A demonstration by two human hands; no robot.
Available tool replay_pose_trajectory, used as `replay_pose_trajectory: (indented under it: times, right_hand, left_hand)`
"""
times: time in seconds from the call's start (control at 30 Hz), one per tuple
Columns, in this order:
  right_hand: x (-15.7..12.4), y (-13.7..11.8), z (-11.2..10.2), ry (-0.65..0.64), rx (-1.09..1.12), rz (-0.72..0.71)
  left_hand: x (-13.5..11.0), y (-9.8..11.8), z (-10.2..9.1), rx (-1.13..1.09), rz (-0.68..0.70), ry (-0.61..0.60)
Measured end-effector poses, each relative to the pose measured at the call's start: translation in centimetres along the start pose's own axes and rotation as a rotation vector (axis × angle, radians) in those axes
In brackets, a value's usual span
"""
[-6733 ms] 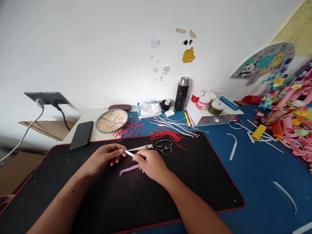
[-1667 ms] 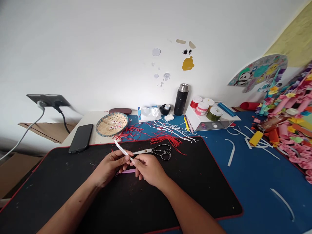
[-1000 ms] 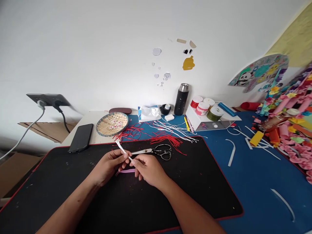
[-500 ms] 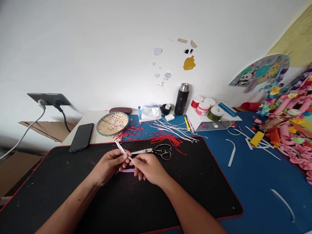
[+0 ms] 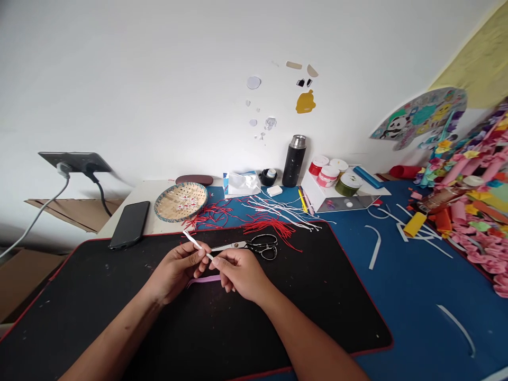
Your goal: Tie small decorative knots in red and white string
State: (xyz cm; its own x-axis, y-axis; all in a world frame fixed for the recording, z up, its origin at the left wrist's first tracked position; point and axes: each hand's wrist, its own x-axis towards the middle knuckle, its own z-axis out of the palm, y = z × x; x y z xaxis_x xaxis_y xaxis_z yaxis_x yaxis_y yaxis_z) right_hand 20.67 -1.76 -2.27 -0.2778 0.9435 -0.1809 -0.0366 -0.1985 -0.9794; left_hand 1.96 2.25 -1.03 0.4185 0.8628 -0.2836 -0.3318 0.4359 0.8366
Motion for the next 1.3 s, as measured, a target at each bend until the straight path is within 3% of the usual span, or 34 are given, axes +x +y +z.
replay_pose_trajectory:
  times: [0.3, 0.7, 1.3]
  right_hand:
    - [-0.05, -0.18, 0.18, 0.072, -0.040, -0.077]
    - [-0.25, -0.21, 0.29, 0.009, -0.069, 0.016]
    - [-0.29, -0.37, 0.14, 0.026, -0.098, -0.016]
  left_hand:
    - [-0.12, 0.33, 0.27, 0.030, 0.012, 0.034]
    - [-0.04, -0.01, -0.03, 0.226, -0.005, -0.051]
    - [0.09, 0.06, -0.02, 0.000, -0.020, 0.057]
